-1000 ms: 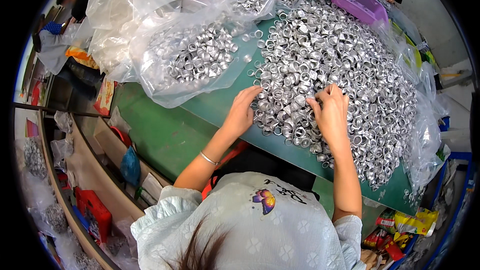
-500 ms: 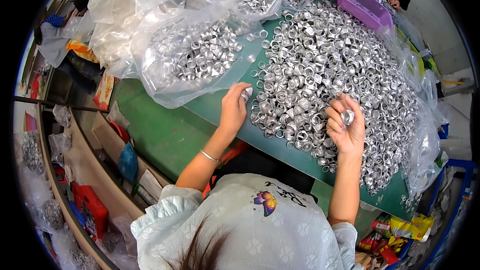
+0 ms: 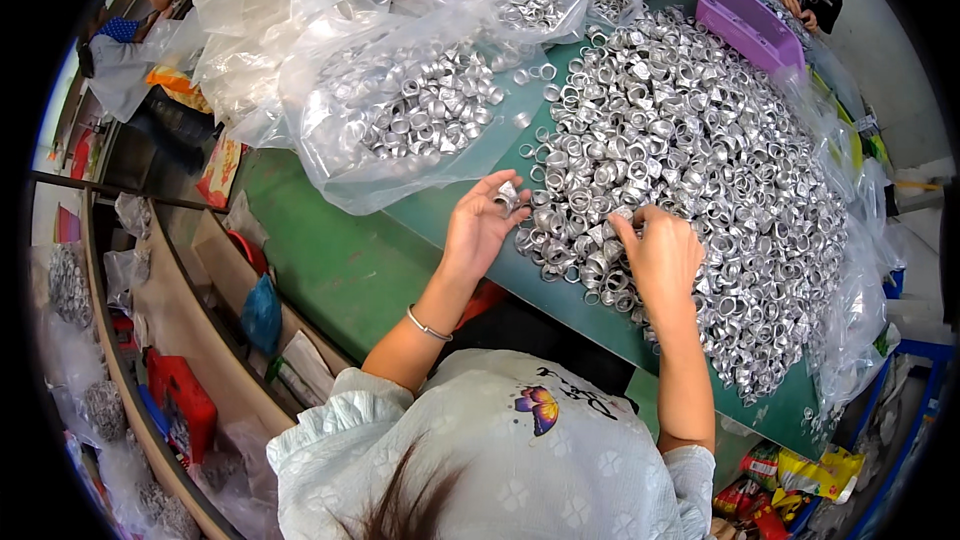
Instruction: The person sorts small metal rings and components from a large pile on a table into a plastic bag by hand.
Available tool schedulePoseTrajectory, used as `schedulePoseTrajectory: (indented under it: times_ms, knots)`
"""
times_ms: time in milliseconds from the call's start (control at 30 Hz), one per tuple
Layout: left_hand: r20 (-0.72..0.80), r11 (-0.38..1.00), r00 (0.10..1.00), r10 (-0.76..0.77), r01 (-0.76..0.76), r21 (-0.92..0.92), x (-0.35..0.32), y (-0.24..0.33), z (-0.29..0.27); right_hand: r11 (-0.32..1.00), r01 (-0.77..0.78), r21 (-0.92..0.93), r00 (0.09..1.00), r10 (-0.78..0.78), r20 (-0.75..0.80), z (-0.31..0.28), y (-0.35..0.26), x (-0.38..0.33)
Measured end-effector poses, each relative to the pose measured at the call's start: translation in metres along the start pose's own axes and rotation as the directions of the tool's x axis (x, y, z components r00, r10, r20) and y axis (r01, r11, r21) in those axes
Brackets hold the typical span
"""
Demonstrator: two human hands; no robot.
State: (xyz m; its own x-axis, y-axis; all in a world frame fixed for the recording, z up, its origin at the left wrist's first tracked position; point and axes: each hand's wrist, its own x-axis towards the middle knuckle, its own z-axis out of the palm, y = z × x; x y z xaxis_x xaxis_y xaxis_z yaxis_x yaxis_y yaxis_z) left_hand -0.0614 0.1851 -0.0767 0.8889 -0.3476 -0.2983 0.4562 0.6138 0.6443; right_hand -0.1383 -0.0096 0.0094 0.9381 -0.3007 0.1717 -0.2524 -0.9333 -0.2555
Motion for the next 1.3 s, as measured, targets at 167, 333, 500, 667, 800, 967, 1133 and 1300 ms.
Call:
schedulePoseTrajectory:
  times_ms: [167,333,500,667,800,967,1133,1300]
  knots:
    - [0.021,0.813,0.999,0.027,-0.035,0.581,-0.014,0.002,0.001,0.822,-0.113,0.558,0.993,0.083,0.079,-0.001,0.021,0.009]
    - [0.273,0.388,0.937,0.218,-0.34,0.857,-0.023,-0.007,0.019,-0.455,-0.312,0.834,0.944,-0.047,0.327,-0.015,0.045,0.006]
    - [0.24,0.119,0.956,0.17,-0.262,0.958,-0.022,0.0,0.035,-0.026,-0.42,0.907,0.907,-0.018,0.42,-0.019,0.038,0.002]
    - [0.395,0.078,0.886,0.241,-0.424,0.902,-0.015,-0.007,0.031,0.953,0.074,0.295,0.991,-0.102,0.083,-0.008,0.01,0.0]
    - [0.401,0.123,0.873,0.278,-0.446,0.886,-0.013,-0.009,0.03,0.987,0.159,0.03,0.962,-0.162,0.222,-0.006,-0.004,0.003]
    - [0.469,0.163,0.806,0.361,-0.55,0.819,-0.006,-0.013,0.021,0.973,0.228,-0.031,0.922,-0.206,0.328,-0.003,-0.003,0.017]
    - [0.41,0.259,0.815,0.409,-0.534,0.805,-0.001,-0.015,0.016,0.989,0.12,0.091,0.931,-0.144,0.336,-0.01,0.007,0.02]
    - [0.54,0.097,0.733,0.413,-0.625,0.774,-0.006,-0.01,0.028,0.848,-0.046,0.528,0.972,-0.085,0.221,-0.008,0.038,0.024]
